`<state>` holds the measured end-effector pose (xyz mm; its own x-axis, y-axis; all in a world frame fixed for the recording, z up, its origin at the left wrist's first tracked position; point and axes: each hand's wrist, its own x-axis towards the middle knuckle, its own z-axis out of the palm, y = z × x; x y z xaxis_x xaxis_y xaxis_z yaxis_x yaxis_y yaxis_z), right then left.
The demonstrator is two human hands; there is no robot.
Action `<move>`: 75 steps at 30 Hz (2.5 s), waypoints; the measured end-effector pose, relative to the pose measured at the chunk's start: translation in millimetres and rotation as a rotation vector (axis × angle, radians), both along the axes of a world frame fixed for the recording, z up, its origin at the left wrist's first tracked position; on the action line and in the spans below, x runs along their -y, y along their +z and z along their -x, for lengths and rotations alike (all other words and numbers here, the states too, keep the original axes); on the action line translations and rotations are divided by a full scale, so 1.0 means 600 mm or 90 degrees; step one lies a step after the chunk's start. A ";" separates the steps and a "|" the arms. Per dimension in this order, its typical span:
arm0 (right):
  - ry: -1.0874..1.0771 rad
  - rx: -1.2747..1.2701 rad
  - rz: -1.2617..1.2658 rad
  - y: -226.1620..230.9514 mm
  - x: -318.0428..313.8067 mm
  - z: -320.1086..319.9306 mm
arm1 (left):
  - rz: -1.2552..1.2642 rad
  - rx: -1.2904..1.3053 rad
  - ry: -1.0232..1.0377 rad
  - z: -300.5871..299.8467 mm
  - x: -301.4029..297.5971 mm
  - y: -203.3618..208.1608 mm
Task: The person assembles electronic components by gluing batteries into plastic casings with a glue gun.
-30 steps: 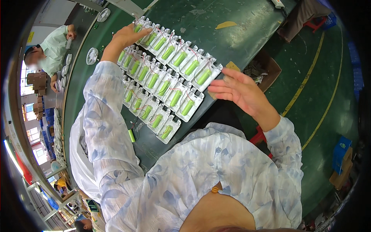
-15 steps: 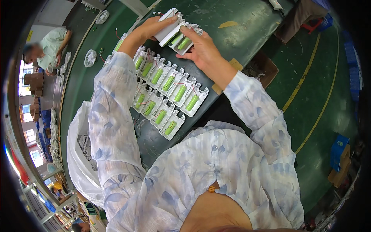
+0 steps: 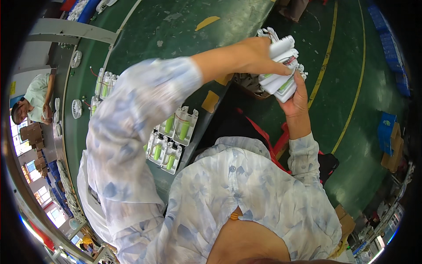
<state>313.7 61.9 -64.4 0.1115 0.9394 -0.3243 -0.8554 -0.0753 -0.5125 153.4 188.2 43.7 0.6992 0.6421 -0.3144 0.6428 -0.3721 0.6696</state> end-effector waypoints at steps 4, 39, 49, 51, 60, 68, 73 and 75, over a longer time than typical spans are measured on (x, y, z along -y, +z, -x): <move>0.030 -0.013 0.164 -0.125 -0.019 -0.054 | 0.000 -0.139 -0.085 -0.059 -0.033 -0.052; 0.291 1.003 -0.539 0.113 0.096 0.275 | -0.332 -0.446 0.465 0.711 0.008 -0.022; 0.523 0.249 0.070 0.142 0.100 0.283 | -0.272 -0.386 0.419 0.694 -0.005 -0.003; 0.533 0.219 0.071 0.153 0.085 0.320 | -0.214 -0.346 0.410 0.694 -0.009 -0.012; 0.383 0.049 0.034 0.110 -0.050 0.496 | 0.103 -0.126 0.451 0.598 0.021 0.006; 0.217 -0.118 -0.039 0.098 -0.039 0.426 | 0.241 0.161 0.504 0.491 0.030 0.037; 0.098 -0.044 -0.081 0.072 0.015 0.204 | 0.351 0.249 0.323 0.231 0.059 0.063; 0.035 -0.010 0.023 0.071 0.032 0.127 | 0.392 0.166 0.260 0.132 0.060 0.059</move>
<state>237.4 42.9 -21.7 0.0540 0.9314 -0.3600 -0.8574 -0.1416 -0.4948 74.0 152.1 79.1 0.5452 0.6277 -0.5557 0.4417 0.3483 0.8268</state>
